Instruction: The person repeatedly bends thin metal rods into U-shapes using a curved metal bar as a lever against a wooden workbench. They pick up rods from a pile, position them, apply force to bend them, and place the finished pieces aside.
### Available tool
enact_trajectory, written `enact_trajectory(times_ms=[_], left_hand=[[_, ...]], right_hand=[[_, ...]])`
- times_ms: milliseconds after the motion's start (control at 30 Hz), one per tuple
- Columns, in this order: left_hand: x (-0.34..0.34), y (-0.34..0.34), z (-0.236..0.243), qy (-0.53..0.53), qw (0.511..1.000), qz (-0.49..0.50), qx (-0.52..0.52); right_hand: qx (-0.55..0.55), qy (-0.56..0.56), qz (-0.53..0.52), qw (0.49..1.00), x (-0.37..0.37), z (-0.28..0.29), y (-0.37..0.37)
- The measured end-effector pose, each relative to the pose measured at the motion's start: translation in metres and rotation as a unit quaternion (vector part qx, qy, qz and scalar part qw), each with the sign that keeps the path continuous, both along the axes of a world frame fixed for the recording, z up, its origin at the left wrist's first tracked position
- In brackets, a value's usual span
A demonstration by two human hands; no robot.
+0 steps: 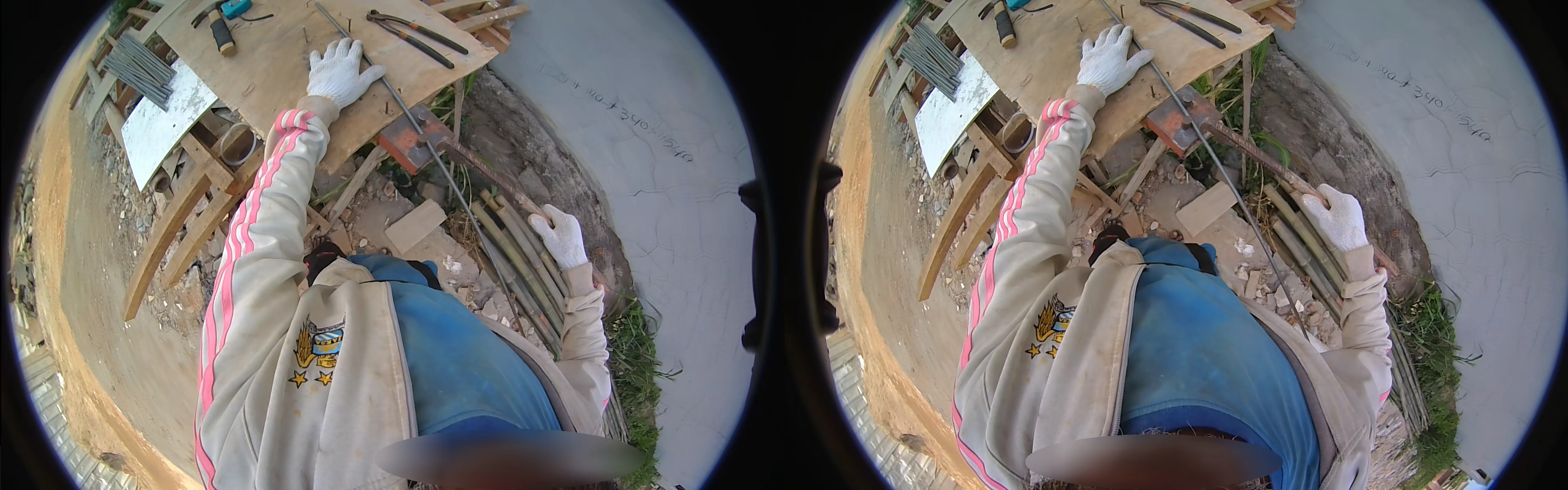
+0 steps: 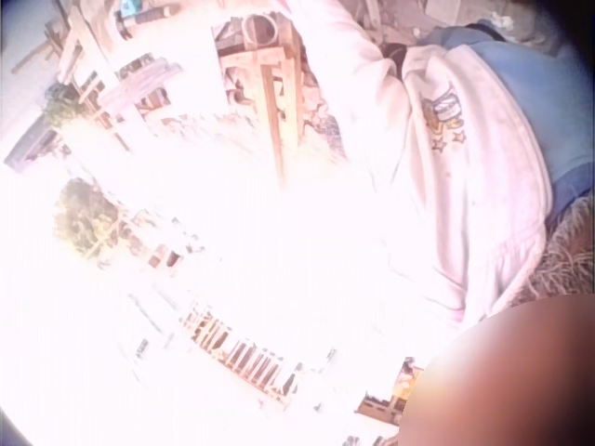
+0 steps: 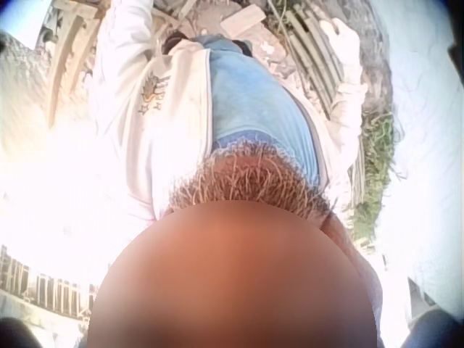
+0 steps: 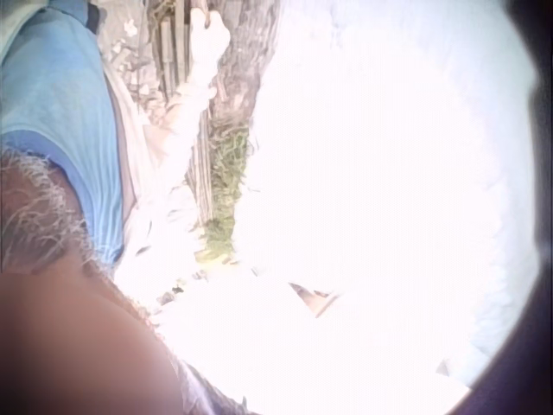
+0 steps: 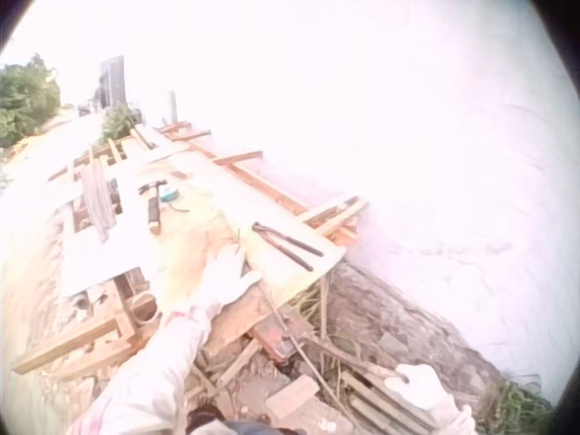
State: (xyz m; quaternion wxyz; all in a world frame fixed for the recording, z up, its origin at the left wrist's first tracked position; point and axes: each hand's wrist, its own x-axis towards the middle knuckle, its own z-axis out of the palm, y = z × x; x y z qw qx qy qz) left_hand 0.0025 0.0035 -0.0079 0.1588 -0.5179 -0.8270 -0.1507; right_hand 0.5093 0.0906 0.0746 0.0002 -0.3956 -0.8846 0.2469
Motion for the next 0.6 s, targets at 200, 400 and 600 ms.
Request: enact_trajectory(times_ms=[200,400,600], left_hand=[[-0.001,0.001,-0.001,0.008,1.0,0.012,-0.017],[0.0,-0.001,0.003,0.01,1.0,0.012,-0.027],[-0.001,-0.001,0.004,0.013,0.999,0.013,-0.031]], right_hand=[[0.04,-0.054,0.102,0.993,-0.023,-0.013,0.059],[0.1,-0.016,0.181,0.978,-0.046,-0.016,0.097],[0.101,-0.046,0.205,0.972,-0.058,-0.011,0.112]])
